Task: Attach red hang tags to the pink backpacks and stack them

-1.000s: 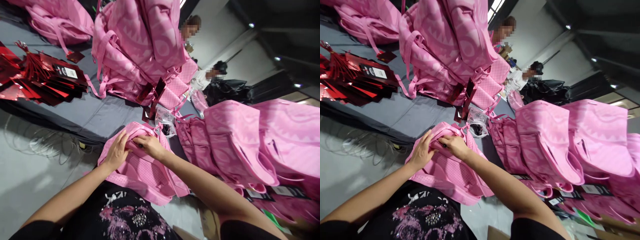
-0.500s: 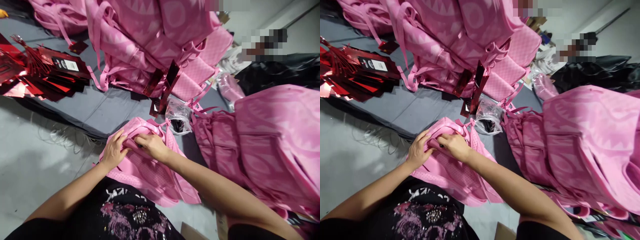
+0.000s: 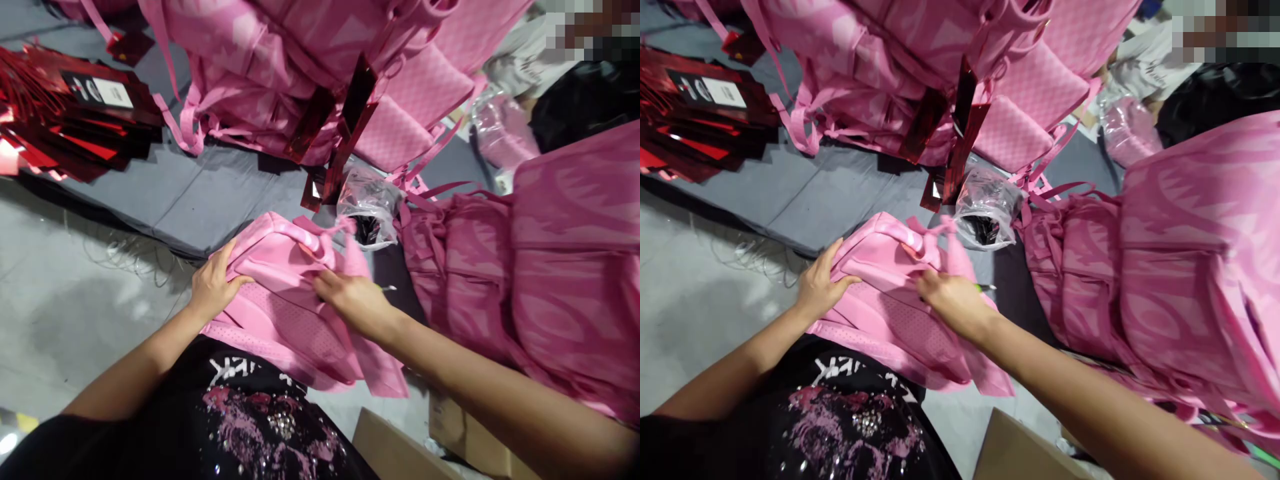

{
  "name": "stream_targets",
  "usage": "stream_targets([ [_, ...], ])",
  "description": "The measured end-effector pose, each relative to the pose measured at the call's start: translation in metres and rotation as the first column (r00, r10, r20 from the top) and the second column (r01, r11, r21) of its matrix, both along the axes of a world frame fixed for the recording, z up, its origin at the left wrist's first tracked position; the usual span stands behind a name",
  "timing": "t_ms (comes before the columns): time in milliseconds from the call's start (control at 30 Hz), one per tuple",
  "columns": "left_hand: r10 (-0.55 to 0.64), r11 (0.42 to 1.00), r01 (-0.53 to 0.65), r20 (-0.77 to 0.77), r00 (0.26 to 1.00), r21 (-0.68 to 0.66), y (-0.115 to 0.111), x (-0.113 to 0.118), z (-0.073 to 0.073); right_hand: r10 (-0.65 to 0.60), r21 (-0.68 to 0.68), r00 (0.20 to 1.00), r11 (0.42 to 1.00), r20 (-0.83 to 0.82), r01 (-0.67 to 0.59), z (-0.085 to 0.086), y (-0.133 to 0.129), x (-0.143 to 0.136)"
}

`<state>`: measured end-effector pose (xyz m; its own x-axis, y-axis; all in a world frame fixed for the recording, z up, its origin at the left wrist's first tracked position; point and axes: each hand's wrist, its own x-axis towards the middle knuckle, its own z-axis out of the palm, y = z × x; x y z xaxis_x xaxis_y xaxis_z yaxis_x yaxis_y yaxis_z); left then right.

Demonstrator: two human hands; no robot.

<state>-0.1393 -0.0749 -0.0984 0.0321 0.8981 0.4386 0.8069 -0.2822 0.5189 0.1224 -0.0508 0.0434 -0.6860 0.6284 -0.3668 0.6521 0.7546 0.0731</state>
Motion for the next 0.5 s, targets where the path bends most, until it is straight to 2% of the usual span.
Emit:
stream_targets([
  [100,0.018,0.998,-0.017,0.004,1.0,-0.055,0.001,0.006,0.001,-0.168,0.076,0.98,0.984,0.103,0.16,-0.004,-0.015,0.051],
  [167,0.023,0.994,-0.021,0.015,1.0,-0.106,0.001,0.005,0.002,-0.238,0.097,0.966,0.969,0.098,0.228,-0.009,-0.018,0.062],
  [267,-0.009,0.994,0.013,0.036,0.999,-0.107,-0.002,-0.001,0.007,-0.301,0.104,0.953,0.948,-0.02,0.302,-0.013,-0.024,0.05],
  [367,-0.079,0.997,0.079,-0.014,0.997,0.009,-0.006,-0.001,0.021,-0.409,0.049,0.903,0.907,-0.131,0.418,-0.014,-0.034,0.035],
  [433,-0.168,0.978,0.178,-0.094,0.981,0.108,-0.008,0.01,0.036,-0.512,-0.065,0.825,0.856,-0.238,0.513,-0.016,-0.042,0.031],
  [500,-0.294,0.936,0.321,-0.181,0.938,0.142,-0.007,0.03,0.054,-0.605,-0.182,0.716,0.793,-0.348,0.581,-0.019,-0.05,0.03],
])
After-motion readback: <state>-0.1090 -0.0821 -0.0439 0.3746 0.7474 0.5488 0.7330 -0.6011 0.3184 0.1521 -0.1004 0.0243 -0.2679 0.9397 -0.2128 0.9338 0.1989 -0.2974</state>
